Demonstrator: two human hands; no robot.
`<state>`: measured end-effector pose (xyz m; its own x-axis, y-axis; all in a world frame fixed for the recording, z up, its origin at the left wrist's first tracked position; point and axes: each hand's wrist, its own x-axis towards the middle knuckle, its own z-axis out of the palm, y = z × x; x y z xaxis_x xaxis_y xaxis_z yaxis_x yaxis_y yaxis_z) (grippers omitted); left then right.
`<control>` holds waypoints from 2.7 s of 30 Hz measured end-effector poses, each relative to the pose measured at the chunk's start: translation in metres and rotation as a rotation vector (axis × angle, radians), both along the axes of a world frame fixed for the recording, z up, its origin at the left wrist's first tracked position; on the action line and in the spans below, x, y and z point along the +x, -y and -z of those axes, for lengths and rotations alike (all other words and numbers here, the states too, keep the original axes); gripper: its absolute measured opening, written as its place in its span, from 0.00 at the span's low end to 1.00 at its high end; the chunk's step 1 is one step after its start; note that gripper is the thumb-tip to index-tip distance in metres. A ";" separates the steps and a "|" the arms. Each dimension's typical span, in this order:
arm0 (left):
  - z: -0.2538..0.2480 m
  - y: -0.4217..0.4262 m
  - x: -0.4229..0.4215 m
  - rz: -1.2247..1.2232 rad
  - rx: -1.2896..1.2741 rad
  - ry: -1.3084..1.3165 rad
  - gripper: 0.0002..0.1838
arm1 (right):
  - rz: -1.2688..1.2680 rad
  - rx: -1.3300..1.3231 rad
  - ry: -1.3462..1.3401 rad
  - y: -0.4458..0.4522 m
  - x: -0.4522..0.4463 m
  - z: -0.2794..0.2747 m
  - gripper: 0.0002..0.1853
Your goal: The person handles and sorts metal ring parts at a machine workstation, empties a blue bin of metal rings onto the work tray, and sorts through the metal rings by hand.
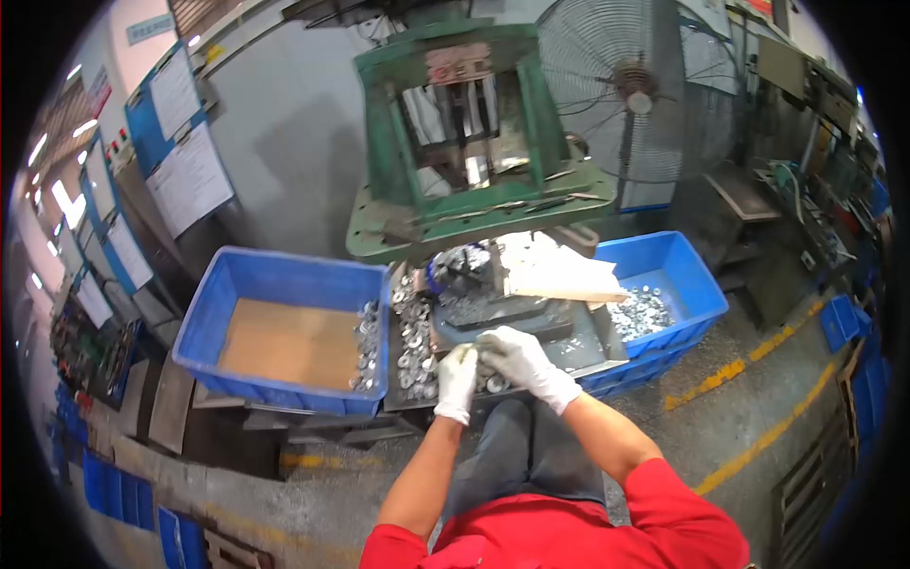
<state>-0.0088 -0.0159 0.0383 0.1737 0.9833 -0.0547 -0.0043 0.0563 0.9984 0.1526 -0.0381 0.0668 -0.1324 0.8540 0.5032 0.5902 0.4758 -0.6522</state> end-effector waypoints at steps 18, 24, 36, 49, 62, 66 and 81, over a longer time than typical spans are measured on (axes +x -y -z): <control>0.032 -0.004 -0.104 -0.088 0.710 -1.135 0.07 | 0.225 -0.167 -0.644 -0.051 0.065 -0.031 0.19; 0.036 0.001 -0.106 -0.170 0.791 -0.954 0.05 | 0.163 -0.243 -0.396 -0.079 0.061 -0.054 0.20; 0.019 0.009 -0.104 0.068 0.603 -0.955 0.17 | 0.271 -0.230 -0.182 -0.128 0.073 -0.046 0.17; 0.015 0.008 -0.101 0.094 0.467 -0.817 0.11 | -0.140 -0.289 0.582 -0.009 -0.021 -0.002 0.14; 0.026 0.009 -0.096 0.043 0.626 -0.817 0.04 | 0.028 -0.362 -0.833 -0.045 0.048 -0.039 0.14; 0.016 0.013 -0.101 0.103 0.554 -0.720 0.07 | 0.132 -0.174 -0.634 -0.077 0.059 -0.039 0.19; 0.025 -0.013 -0.131 0.242 0.340 -0.595 0.11 | 0.270 -0.264 -0.341 -0.100 0.069 -0.026 0.23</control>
